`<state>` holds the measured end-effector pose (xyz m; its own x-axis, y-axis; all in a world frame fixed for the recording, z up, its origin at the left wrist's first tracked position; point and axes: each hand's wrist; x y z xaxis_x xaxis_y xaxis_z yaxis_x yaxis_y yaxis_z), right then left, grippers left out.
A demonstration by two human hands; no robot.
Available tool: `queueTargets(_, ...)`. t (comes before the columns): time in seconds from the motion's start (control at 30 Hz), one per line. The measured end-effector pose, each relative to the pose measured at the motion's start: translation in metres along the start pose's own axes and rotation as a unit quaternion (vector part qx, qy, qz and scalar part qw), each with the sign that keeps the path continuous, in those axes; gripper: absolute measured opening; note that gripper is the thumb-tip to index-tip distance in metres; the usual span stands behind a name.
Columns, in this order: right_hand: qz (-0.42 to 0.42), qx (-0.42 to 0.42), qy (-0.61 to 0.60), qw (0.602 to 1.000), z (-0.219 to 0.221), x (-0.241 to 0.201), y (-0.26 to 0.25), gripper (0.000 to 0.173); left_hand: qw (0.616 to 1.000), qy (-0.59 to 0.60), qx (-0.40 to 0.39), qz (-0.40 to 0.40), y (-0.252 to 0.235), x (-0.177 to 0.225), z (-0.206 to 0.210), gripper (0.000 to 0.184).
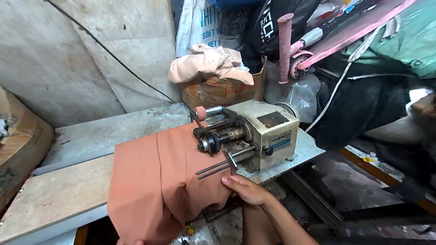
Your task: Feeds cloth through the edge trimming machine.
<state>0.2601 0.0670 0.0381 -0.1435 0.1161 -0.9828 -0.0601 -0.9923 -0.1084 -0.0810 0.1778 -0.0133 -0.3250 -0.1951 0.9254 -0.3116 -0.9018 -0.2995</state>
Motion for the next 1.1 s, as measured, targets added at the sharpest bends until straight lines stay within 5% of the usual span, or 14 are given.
queueTargets(0.4, 0.009, 0.004, 0.005, 1.0, 0.001, -0.002, -0.001, 0.038, 0.995, -0.099, 0.0, -0.021, -0.003, -0.003, 0.009, 0.034)
queueTargets(0.77, 0.012, 0.003, -0.029, 1.0, 0.003, -0.003, 0.0, 0.035, 0.999, -0.047, 0.013, -0.001, -0.002, -0.004, 0.011, 0.028)
queueTargets(0.9, 0.018, 0.007, -0.026, 0.999, 0.004, -0.003, 0.001, 0.036, 0.987, -0.151, -0.051, -0.019, -0.004, -0.004, 0.014, 0.051)
queueTargets(1.1, 0.008, 0.005, -0.019, 1.0, 0.003, -0.002, 0.001, 0.036, 0.997, -0.034, -0.068, 0.004, -0.01, -0.005, 0.019, 0.038)
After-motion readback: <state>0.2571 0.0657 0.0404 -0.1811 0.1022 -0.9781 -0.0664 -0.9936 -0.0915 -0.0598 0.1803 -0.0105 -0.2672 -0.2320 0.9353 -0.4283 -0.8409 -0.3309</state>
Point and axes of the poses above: each hand's wrist, its own y-axis away from the middle knuckle, its own z-axis out of the palm, x = y × z, and after that the axes turned 12 degrees about -y, right-handed
